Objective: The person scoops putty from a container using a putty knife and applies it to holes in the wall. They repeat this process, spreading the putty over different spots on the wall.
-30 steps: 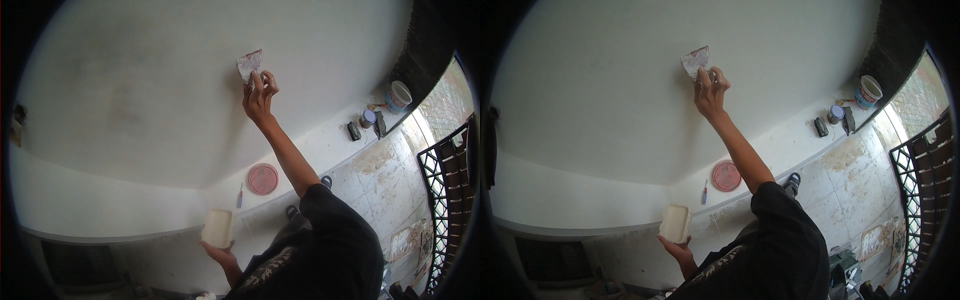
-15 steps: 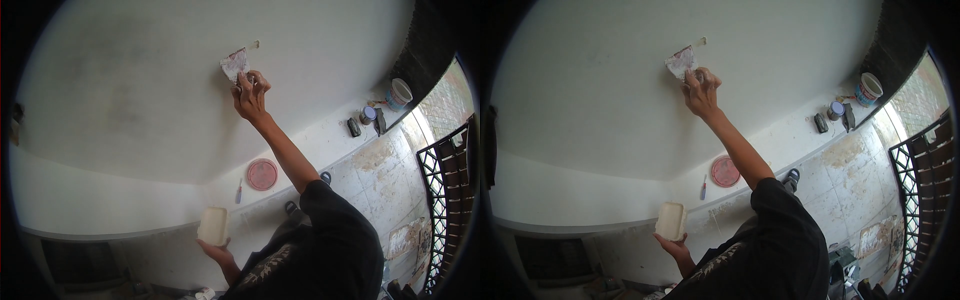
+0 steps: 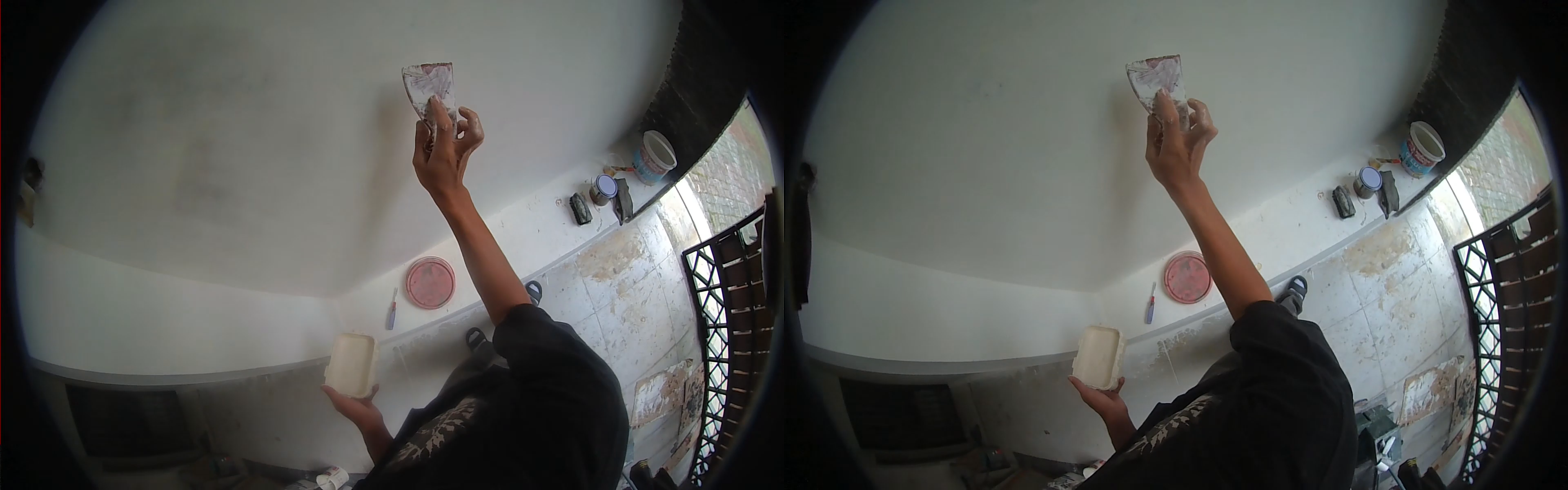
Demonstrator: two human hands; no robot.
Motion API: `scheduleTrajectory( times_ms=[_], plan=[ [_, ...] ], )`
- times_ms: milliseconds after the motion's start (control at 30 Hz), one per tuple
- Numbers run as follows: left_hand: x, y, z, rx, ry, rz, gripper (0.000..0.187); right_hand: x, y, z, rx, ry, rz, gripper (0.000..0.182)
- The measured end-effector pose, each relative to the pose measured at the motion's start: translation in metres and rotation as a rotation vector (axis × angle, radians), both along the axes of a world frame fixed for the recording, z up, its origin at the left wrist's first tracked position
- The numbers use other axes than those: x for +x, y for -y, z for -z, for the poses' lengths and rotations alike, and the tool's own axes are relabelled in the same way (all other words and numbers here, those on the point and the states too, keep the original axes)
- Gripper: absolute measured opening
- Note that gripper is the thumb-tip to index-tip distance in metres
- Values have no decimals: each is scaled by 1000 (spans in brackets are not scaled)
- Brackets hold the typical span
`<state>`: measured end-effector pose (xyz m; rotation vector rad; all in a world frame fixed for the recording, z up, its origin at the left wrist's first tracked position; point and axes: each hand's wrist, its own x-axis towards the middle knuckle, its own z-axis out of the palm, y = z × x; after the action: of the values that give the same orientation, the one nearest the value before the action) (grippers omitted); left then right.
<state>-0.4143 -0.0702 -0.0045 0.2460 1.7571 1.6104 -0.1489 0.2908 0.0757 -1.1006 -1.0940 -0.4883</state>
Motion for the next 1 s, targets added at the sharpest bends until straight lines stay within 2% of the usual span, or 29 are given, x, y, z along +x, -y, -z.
scheduleTrajectory(
  times_ms=[67, 167, 200, 233, 300, 333, 367, 433, 467, 567, 700, 733, 800, 1000],
  plan=[
    [-2, 0, -3, -9, 7, -8, 71, 8, 24, -15, -82, -35, 57, 43],
    [1, -2, -10, -21, 20, -16, 70, 22, 40, -19, -126, -19, -3, 43],
    [4, -3, -11, -23, 22, -17, 69, 25, 43, -21, -101, -84, -34, 35],
    [5, -4, -9, -23, 23, -17, 69, 29, 45, -25, -101, -83, -34, 35],
    [7, -3, -7, 7, 13, 8, 69, 38, 52, -36, 6, -288, -213, 26],
    [7, -4, -7, 7, 14, 9, 69, 42, 58, -42, -51, -435, -281, 20],
    [7, -4, -6, 13, 28, 21, 69, 47, 62, -48, -52, -434, -280, 20],
    [5, -3, -4, 15, 44, 30, 69, 60, 66, -56, -234, -778, -473, 27],
    [4, -2, -2, 19, 43, 25, 69, 66, 59, -52, -214, -800, -492, 34],
    [4, 0, 0, 17, 46, 15, 69, 82, 50, -47, -317, -938, -610, 39],
    [7, 0, 0, -12, 65, -18, 70, 87, 25, -22, -141, -1126, -898, 28],
    [8, 1, 0, -11, 68, -16, 70, 89, 18, -13, -141, -1124, -897, 28],
    [8, 2, -1, 3, 64, 12, 71, 93, 9, 1, -105, -1150, -1134, 21],
    [9, 5, -2, -11, 68, -14, 71, 88, -3, 12, -58, -1297, -1268, 20]
  ],
)
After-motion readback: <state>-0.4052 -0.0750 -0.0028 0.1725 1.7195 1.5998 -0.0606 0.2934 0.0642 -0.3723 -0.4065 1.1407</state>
